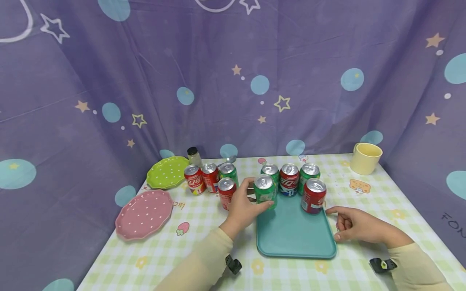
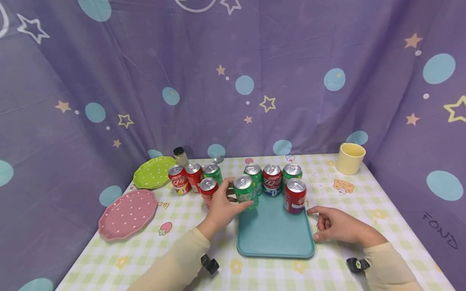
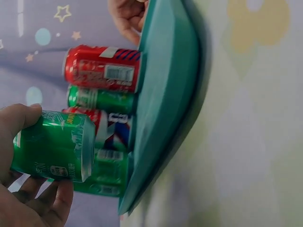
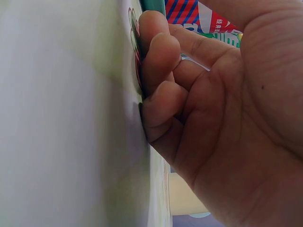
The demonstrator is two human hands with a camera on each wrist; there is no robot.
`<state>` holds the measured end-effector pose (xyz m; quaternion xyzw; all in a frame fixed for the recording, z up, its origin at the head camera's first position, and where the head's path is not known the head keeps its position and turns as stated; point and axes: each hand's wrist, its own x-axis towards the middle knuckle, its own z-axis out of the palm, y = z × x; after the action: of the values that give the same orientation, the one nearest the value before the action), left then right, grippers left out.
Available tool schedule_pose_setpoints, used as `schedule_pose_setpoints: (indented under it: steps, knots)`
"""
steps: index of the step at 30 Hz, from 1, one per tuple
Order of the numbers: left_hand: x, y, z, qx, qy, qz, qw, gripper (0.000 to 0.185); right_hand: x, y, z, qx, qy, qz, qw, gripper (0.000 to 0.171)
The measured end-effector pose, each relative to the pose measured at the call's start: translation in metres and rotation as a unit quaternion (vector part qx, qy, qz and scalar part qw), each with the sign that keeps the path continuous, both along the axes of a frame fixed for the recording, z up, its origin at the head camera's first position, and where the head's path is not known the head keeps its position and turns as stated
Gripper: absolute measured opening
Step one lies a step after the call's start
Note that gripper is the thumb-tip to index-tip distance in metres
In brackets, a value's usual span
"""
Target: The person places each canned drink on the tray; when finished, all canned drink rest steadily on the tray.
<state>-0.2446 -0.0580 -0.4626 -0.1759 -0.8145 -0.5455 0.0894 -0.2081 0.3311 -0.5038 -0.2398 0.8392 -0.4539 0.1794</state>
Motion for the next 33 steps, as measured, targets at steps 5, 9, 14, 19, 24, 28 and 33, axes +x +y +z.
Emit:
schedule_pose_setpoints:
  steps: [5,9,14,19,24,28,33]
  knots:
    - [-0.004,0.017,-0.009,-0.016,-0.026,-0.006,0.9995,0.073,0.0,0.0,0.001,0.001,0.004,0.0,1.0,0.069]
    - [-0.01,0.029,-0.017,-0.035,-0.03,-0.01,0.9989,0.075,0.0,0.0,0.001,0.0,0.008,0.002,1.0,0.068]
    - [-0.016,0.042,-0.025,-0.057,-0.039,-0.004,0.9976,0.075,0.001,-0.001,0.002,-0.002,0.007,0.003,1.0,0.067]
    - [-0.017,0.052,-0.029,-0.057,-0.049,-0.009,0.9972,0.073,0.002,-0.001,0.004,-0.001,0.008,0.003,1.0,0.067]
    - [-0.018,0.062,-0.028,-0.064,-0.035,-0.019,0.9972,0.072,0.001,-0.001,0.004,-0.001,0.01,0.001,1.0,0.068]
    - [-0.018,0.069,-0.029,-0.074,-0.027,-0.018,0.9967,0.072,0.001,0.0,0.002,0.0,0.012,0.001,1.0,0.067]
    - [-0.016,0.077,-0.029,-0.075,-0.032,-0.004,0.9967,0.075,0.0,0.0,-0.001,0.001,0.01,-0.002,1.0,0.067]
